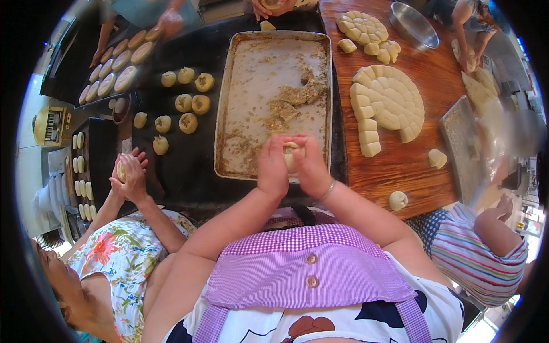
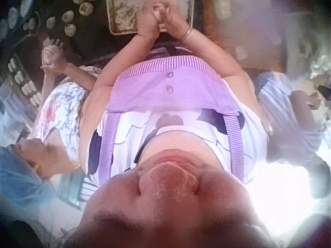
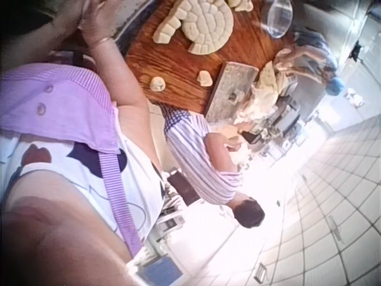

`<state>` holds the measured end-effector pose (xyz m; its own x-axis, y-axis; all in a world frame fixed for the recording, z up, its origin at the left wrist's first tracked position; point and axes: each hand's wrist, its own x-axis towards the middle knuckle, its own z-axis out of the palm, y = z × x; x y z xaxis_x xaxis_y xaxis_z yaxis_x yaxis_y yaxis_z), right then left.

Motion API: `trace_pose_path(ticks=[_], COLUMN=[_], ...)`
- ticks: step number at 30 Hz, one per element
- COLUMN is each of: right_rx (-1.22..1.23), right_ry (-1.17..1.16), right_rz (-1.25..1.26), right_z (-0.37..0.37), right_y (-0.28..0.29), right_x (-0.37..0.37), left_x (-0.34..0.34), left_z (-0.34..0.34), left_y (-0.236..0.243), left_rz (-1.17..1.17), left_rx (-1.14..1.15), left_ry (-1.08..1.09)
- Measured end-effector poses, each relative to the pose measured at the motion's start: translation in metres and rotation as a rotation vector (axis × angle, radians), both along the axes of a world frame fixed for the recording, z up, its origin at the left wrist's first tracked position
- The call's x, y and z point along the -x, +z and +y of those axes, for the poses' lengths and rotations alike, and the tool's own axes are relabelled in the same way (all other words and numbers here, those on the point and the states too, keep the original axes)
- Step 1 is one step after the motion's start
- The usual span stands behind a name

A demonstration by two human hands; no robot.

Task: The person shapes portions of dough by hand, fills them with a mixture from a tray, and rolls them into rounded buns before placing them on a larger tray.

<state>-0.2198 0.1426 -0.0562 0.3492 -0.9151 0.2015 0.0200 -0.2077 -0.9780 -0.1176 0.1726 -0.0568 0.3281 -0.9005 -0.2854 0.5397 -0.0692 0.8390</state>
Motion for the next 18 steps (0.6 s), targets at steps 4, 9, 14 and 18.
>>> trace_pose_path(ticks=[4,9,14,18], right_rx=[-0.479,-0.522,-0.741,-1.092], right_ry=[-0.007,0.051,0.159,0.256], right_rz=[-0.317,-0.068,-0.403,-0.503], right_z=[-0.017,-0.014,-0.008,-0.005], right_y=[0.001,0.031,0.056,0.067], right_x=[0.010,0.007,0.008,0.009], left_x=[0.000,-0.010,-0.007,-0.028], left_z=[-0.003,0.002,0.008,-0.002], left_y=[0.015,0.017,0.042,0.042], left_rz=[-0.032,-0.720,-0.457,-0.726], left_rx=[0.142,0.392,0.308,0.440], left_ry=[-0.181,-0.248,-0.080,-0.231])
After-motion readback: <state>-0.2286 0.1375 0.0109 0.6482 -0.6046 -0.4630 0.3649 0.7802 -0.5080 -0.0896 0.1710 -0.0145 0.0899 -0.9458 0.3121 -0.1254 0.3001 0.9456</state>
